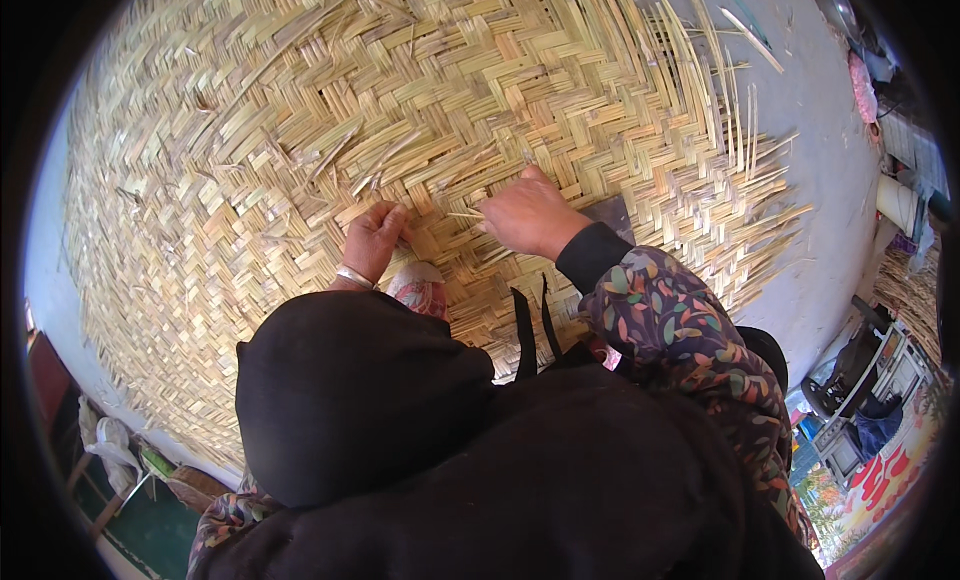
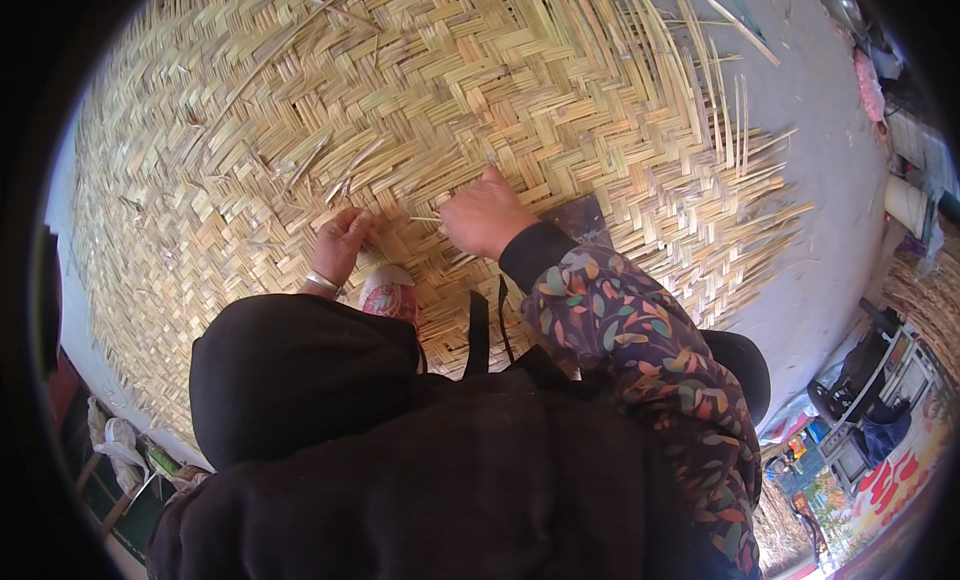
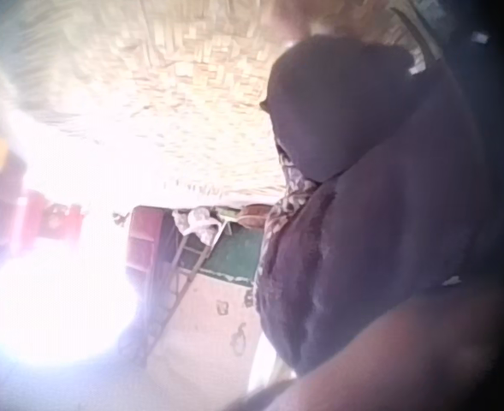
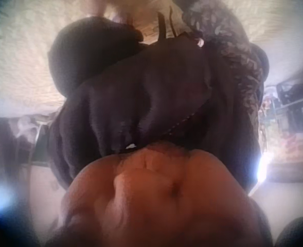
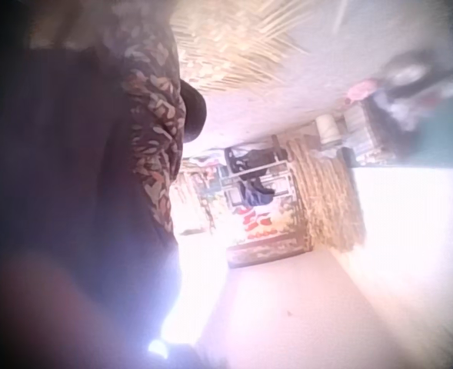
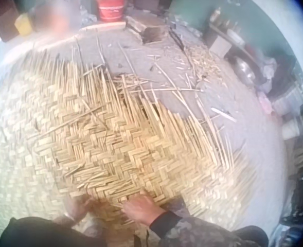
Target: The person sits on the floor and weaves a mat using dried palm leaves. They use a machete to trim and adjust the leaves, ensuring a tight weave.
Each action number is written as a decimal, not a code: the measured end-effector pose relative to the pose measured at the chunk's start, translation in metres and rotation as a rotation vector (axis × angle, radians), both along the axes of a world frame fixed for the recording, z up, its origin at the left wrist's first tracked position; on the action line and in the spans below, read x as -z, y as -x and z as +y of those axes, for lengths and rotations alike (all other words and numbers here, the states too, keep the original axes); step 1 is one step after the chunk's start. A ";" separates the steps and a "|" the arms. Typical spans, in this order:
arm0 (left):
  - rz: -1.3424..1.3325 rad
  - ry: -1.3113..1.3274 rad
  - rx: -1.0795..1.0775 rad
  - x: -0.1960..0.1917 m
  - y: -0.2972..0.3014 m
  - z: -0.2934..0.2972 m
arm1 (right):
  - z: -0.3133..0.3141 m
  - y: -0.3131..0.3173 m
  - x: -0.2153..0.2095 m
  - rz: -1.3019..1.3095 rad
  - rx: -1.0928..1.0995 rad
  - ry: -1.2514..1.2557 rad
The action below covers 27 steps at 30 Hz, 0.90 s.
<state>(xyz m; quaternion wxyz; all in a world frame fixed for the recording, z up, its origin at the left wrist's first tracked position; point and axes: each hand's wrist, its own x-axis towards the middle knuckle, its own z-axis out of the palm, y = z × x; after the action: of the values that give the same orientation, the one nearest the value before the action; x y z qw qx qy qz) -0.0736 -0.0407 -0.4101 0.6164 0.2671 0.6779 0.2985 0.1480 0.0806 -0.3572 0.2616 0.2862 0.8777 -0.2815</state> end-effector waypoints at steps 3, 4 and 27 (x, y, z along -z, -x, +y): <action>-0.188 0.034 0.053 -0.005 -0.011 0.001 | 0.009 -0.006 -0.006 0.010 0.014 0.146; -0.205 0.053 0.078 -0.007 -0.015 0.003 | 0.012 -0.008 -0.008 0.048 0.051 0.174; -0.209 0.077 0.224 -0.002 -0.033 0.015 | 0.004 0.002 0.013 0.121 0.066 0.132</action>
<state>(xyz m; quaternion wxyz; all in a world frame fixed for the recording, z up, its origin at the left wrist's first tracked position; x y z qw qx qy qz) -0.0409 -0.0261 -0.4086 0.7229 0.2845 0.5869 0.2281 0.1462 0.0845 -0.3697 0.2168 0.2795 0.8616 -0.3639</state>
